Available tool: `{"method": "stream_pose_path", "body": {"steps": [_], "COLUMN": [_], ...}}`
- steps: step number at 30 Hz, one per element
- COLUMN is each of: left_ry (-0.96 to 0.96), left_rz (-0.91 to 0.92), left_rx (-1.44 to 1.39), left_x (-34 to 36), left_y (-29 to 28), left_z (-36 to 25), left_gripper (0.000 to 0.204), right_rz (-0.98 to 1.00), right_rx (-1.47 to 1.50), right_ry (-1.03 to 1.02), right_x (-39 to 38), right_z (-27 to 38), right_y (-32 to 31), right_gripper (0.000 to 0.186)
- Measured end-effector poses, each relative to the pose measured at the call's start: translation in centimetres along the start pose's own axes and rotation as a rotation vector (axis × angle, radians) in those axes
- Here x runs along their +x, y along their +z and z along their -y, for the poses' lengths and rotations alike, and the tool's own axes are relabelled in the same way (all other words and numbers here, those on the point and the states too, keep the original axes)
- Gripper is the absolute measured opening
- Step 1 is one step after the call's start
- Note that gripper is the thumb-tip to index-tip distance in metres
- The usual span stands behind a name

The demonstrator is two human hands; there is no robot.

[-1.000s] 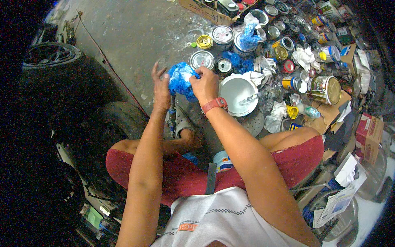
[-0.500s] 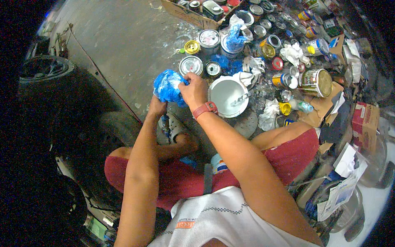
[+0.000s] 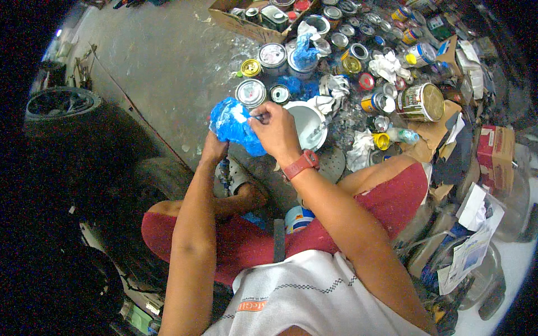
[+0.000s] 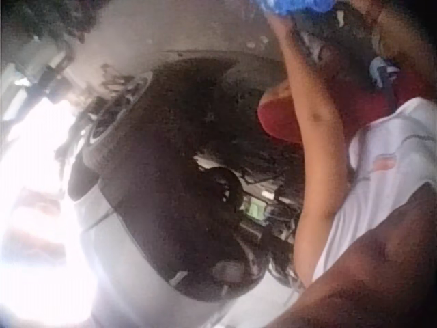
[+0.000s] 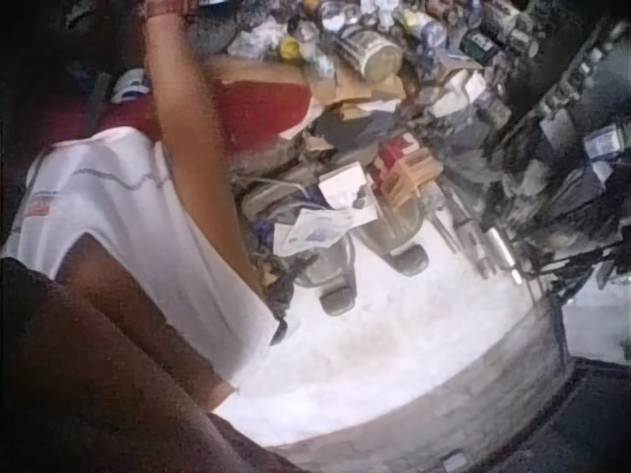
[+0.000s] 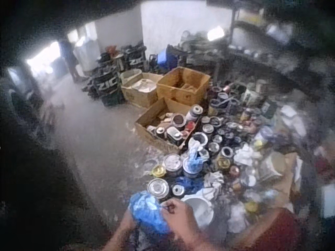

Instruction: The person prepares white paint by pouring it into a spray gun cup, then walks to a white car hood and applies multiple coats of paint using the spray gun. The person moves around the hood to cover different areas evenly.

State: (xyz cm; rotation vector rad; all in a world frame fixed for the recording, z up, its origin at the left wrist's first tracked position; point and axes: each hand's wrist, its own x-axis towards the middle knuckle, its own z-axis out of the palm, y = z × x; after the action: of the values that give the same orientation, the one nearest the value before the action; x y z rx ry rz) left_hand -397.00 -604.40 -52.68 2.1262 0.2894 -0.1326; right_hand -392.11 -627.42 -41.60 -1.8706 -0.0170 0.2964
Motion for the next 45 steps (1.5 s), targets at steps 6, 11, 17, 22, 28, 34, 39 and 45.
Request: {"method": "stream_pose_path", "body": {"steps": [6,11,17,22,28,34,39,45], "left_ry": [-0.050,-0.168,-0.147,-0.219,-0.196,-0.235,-0.220,-0.183], "left_rz": [0.080,0.051,-0.015,0.023,0.085,0.114,0.001,0.054], "left_rx": [0.149,0.228,0.195,0.086,-0.020,-0.102,-0.085,-0.153], "left_x": [0.0,-0.2,0.6,1.8,2.7,3.6,3.1,3.5], "left_y": [0.6,0.9,0.0,-2.1,-5.7,-11.7,-14.3,-13.8], "left_z": [0.5,1.9,3.5,0.5,-3.0,-6.6,-11.3,-12.9], "left_gripper": [0.050,0.069,0.064,0.049,0.023,0.020,0.019,0.014], "right_rz": [0.106,0.093,-0.078,-0.173,-0.198,-0.456,-0.600,-0.005], "right_rx": [-0.011,0.152,0.248,-0.276,-0.100,0.160,-0.504,-1.179], "right_ry": [-0.103,-0.025,0.299,0.463,0.580,0.589,0.432,0.073], "right_x": [1.2,-1.5,-3.7,-4.0,-3.8,-0.4,5.9,9.3], "right_z": [5.6,5.6,-8.6,-19.4,-19.5,-20.7,-17.5,-11.5], "right_y": [-5.2,-10.4,-14.8,-16.5,-16.5,-18.4,-25.3,-37.5], "right_gripper": [0.017,0.016,0.033,0.043,0.078,0.063,0.066,0.086]}}
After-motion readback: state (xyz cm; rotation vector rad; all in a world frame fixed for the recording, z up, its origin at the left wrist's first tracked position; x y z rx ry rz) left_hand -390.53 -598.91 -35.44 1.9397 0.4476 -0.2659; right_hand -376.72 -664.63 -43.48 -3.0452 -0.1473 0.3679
